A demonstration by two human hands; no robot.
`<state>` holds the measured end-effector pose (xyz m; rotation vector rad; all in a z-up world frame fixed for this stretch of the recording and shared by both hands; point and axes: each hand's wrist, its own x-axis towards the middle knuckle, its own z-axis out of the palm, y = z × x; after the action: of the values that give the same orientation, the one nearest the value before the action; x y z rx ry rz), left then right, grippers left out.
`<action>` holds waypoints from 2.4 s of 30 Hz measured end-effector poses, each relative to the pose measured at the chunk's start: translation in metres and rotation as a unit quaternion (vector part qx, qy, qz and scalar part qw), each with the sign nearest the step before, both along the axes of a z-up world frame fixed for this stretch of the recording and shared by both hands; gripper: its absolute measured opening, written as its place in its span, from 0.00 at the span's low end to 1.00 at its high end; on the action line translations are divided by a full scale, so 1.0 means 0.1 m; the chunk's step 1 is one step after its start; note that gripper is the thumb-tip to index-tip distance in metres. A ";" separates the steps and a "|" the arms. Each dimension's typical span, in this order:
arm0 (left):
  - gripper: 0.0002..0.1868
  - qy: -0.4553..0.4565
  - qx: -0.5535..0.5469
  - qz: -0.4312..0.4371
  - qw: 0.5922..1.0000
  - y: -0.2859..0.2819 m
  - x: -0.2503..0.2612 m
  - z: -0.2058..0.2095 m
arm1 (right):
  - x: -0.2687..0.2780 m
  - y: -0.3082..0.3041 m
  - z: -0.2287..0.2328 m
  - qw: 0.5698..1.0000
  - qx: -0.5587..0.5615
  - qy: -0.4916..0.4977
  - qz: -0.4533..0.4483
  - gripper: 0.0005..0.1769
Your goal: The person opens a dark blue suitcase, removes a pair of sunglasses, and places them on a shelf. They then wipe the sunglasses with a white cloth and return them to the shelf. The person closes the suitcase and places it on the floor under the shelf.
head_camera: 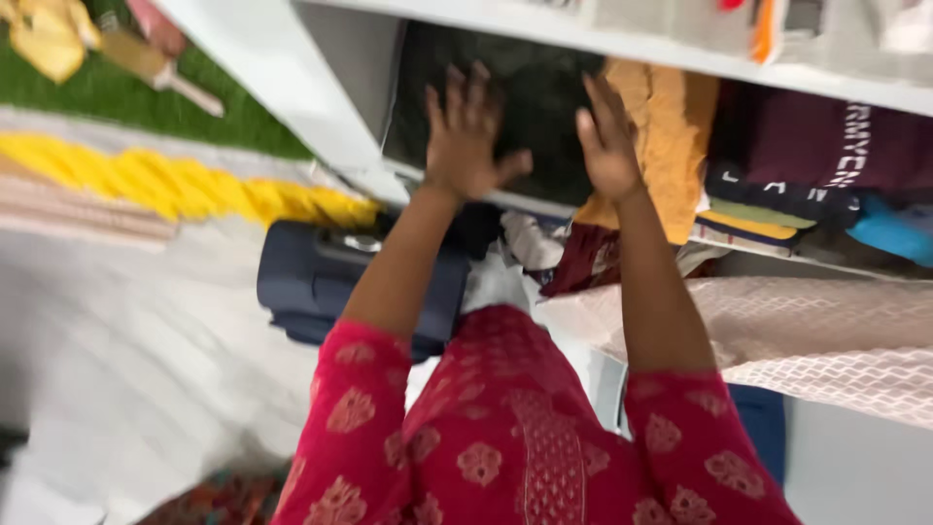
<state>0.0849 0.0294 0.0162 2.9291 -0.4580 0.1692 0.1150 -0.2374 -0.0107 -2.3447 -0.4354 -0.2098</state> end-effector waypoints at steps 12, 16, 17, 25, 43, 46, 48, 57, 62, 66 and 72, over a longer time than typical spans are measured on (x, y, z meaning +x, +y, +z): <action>0.62 0.050 0.070 -0.115 0.990 -0.68 -0.24 0.03 | -0.53 -0.53 -0.69 0.945 -0.262 0.160 -0.113 0.45; 0.60 0.066 0.067 -0.080 0.992 -0.76 -0.24 -0.04 | -0.61 -0.59 -0.45 0.961 -0.210 0.156 -0.085 0.49; 0.60 0.041 0.063 -0.066 0.995 -0.77 -0.28 -0.07 | -0.67 -0.60 -0.39 0.964 -0.209 0.149 -0.076 0.53; 0.41 -0.165 0.084 -0.024 0.982 -0.77 -0.67 -0.37 | -1.08 -0.70 -0.44 0.942 -0.313 0.083 -0.091 0.58; 0.42 -0.084 -0.007 0.135 0.987 -1.18 -0.96 -0.72 | -0.89 -0.83 -0.69 0.944 -0.304 0.109 -0.062 0.58; 0.46 -0.085 -0.102 0.112 0.985 -1.18 -1.15 -0.63 | -1.10 -0.84 -0.79 0.980 -0.177 -0.068 -0.066 0.54; 0.46 -0.042 -0.084 0.097 0.991 -1.14 -1.21 -0.55 | -1.20 -0.82 -0.88 0.962 -0.267 -0.011 -0.064 0.52; 0.41 -0.065 -0.169 0.047 0.982 -0.71 -1.36 -0.61 | -1.22 -0.50 -0.88 0.956 -0.248 0.070 -0.143 0.46; 0.39 -0.076 -0.274 0.211 0.935 -0.07 -1.75 -1.34 | -1.83 0.16 -1.34 0.972 -0.136 -0.060 -0.182 0.52; 0.38 0.033 -0.237 0.354 0.904 0.75 -1.98 -1.99 | -2.24 0.94 -1.98 0.995 -0.096 0.011 -0.036 0.49; 0.35 0.257 -0.072 0.292 0.918 1.68 -2.27 -2.49 | -2.64 1.87 -2.35 0.978 -0.064 0.135 0.147 0.49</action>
<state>-0.1424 0.1970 -0.2332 2.7109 0.4887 -0.4668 -0.1486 -0.0508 -0.2461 -2.3518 -0.6677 0.2809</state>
